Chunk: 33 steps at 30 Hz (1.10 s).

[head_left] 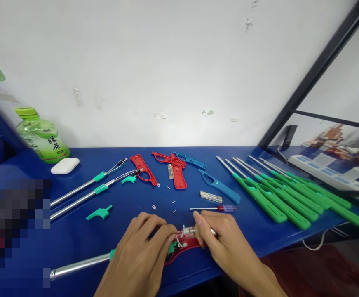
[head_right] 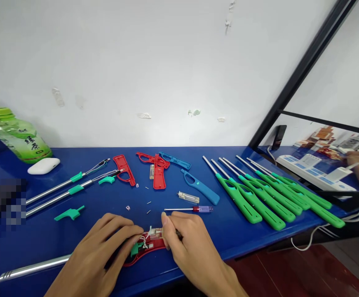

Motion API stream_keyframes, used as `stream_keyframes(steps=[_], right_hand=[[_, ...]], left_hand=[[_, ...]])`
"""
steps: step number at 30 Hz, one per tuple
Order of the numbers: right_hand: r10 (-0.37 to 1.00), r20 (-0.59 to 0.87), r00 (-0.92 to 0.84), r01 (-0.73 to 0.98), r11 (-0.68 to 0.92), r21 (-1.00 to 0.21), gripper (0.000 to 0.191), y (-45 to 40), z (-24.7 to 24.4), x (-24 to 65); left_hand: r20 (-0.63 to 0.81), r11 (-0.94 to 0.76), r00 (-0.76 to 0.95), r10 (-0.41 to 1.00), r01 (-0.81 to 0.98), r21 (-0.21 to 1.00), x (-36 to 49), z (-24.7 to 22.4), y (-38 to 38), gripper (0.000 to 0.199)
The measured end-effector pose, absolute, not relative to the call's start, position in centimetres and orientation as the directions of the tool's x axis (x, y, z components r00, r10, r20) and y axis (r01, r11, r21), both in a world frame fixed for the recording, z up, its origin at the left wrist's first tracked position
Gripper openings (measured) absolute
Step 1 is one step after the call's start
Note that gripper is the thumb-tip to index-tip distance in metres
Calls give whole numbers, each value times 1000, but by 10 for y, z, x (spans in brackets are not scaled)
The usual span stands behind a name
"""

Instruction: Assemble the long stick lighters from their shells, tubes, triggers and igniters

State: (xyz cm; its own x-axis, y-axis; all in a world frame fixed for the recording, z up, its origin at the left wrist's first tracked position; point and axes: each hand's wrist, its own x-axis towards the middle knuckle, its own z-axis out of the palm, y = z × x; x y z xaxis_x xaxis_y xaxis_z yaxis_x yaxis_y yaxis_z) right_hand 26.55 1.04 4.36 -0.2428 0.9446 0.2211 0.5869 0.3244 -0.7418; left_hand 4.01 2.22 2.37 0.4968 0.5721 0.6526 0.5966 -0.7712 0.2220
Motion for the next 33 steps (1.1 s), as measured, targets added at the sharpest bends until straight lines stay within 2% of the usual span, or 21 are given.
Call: stream_keyframes(steps=[16, 25, 33], right_hand=[[939, 190, -287, 587, 329, -740, 59, 12, 47, 266], [942, 174, -287, 614, 321, -721, 59, 12, 46, 266], [936, 174, -305, 615, 333, -714, 55, 10, 46, 266]], left_hand=[[567, -748, 548, 615, 633, 198, 35, 20, 13, 30], [596, -765, 556, 580, 623, 164, 36, 21, 12, 32], [513, -751, 599, 614, 644, 147, 30, 15, 10, 39]])
